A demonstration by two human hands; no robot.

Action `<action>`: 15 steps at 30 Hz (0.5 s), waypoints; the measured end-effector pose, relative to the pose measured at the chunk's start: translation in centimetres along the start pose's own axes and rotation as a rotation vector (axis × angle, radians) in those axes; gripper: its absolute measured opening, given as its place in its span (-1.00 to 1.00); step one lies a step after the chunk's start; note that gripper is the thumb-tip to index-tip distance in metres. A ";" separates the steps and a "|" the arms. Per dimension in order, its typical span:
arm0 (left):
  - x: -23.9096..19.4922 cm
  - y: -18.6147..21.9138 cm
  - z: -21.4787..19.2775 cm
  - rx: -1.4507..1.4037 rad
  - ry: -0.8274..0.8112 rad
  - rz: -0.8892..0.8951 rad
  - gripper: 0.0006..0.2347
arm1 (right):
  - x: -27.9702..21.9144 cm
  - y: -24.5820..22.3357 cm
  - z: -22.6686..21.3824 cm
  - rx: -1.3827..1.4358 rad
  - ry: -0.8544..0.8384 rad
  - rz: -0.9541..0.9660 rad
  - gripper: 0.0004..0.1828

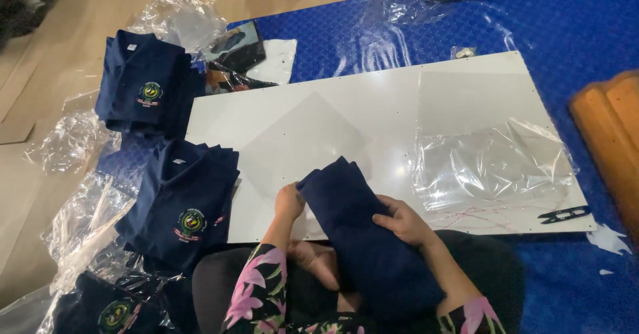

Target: Folding blue polo shirts and placing them into clear plastic bags for final packaging.

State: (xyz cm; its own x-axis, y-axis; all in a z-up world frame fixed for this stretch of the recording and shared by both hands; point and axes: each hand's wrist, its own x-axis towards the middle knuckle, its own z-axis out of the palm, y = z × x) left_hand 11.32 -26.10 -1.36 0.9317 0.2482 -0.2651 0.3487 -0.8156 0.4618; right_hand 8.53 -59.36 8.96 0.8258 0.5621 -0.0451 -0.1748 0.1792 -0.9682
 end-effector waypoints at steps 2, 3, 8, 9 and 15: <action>0.8 -0.8 0.0 -0.018 0.110 -0.032 -0.76 | -0.1 -0.1 -0.3 0.003 0.017 -0.042 -0.54; -0.2 0.2 -1.3 -0.019 0.110 -0.032 -0.76 | -0.2 0.1 -0.9 0.002 0.016 -0.041 -0.54; -0.3 -0.4 -3.2 -0.156 0.229 -0.137 -0.64 | 0.3 2.5 -5.5 0.038 0.416 -0.063 -0.57; -0.8 0.4 -4.1 -0.157 0.231 -0.138 -0.64 | 0.3 2.2 -5.9 0.037 0.415 -0.063 -0.57; -1.7 1.2 -4.7 -0.200 0.295 0.002 -0.70 | 0.2 1.4 -6.2 0.075 0.544 -0.082 -0.63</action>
State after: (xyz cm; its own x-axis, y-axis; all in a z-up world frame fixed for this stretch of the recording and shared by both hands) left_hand 10.61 -25.09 3.65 0.9114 0.4109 -0.0217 0.3328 -0.7051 0.6261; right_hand 11.75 -63.97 6.07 0.9927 0.0491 -0.1106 -0.1198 0.2727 -0.9546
